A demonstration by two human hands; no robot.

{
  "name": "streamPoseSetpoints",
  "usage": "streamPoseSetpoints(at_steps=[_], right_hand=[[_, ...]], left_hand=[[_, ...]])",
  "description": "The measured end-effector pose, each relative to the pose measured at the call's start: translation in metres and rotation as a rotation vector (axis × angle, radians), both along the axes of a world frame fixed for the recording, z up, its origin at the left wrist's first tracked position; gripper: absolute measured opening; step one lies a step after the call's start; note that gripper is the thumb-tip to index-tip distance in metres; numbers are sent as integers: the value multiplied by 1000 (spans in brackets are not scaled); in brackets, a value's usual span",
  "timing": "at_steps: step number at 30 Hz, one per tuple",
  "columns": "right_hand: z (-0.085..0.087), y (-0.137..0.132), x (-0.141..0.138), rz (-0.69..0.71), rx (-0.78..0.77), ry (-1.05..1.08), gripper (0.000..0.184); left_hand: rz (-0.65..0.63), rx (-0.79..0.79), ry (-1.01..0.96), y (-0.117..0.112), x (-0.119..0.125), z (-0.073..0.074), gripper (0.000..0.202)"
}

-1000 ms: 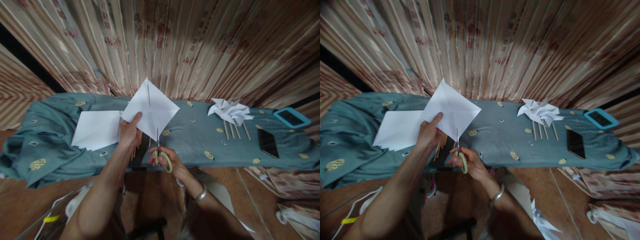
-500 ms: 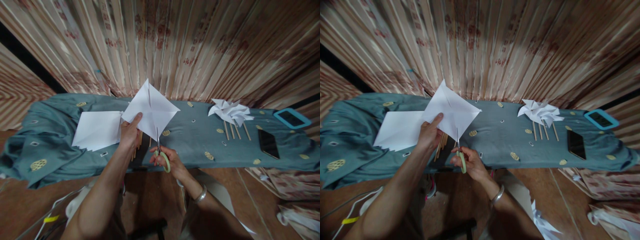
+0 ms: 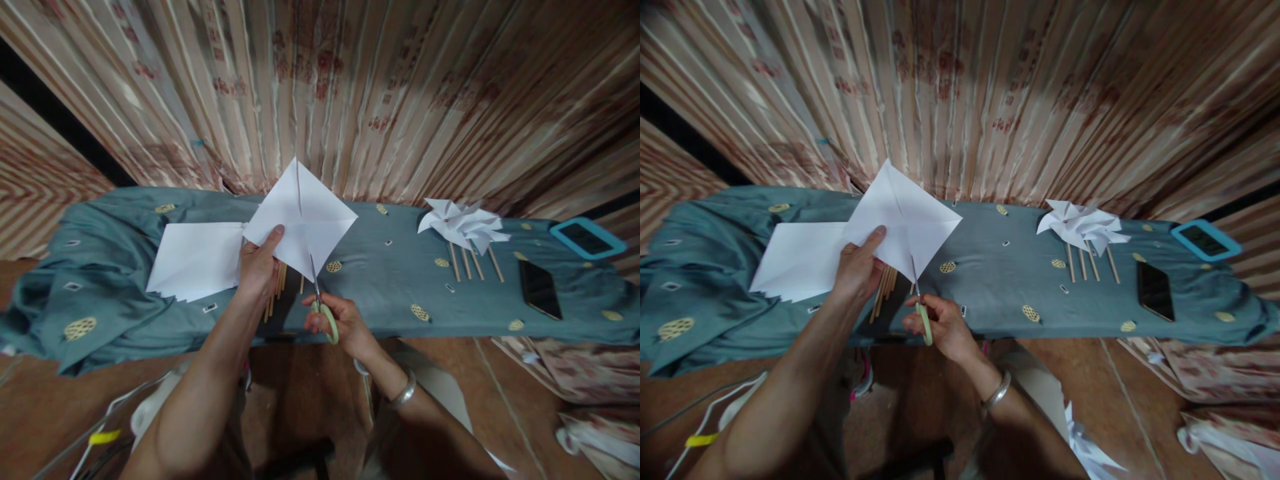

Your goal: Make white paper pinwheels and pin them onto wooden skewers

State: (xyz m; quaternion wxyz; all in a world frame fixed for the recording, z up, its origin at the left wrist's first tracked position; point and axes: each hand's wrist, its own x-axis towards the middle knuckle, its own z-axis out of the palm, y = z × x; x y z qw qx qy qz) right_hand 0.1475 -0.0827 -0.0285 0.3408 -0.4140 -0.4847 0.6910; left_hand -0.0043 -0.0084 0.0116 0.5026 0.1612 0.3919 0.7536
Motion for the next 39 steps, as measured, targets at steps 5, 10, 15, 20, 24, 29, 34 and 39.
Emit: streamPoseSetpoints(at_steps=[5,10,15,20,24,29,34,39], right_hand=[[2,0,-2,-33,-53,30,44],[2,0,-2,-54,-47,21,44],[6,1,-1,-70,9,3,47],[9,2,0,-70,-12,0,50],[5,2,-1,-81,-26,-7,48],[2,3,0,-79,-12,-33,45],[4,4,1,-81,37,-28,48],[5,5,1,-93,33,-28,52]], left_hand=[[-6,10,-5,-1,-2,1,31],[-3,-17,10,-1,0,-1,30],[-22,-11,19,-1,4,-7,37],[-29,-7,7,-2,6,-7,38],[-34,-12,17,-2,4,-6,37],[-31,-25,13,-3,5,-5,34],[-59,-23,30,-5,9,-11,36],[-95,-19,40,-6,9,-17,35]])
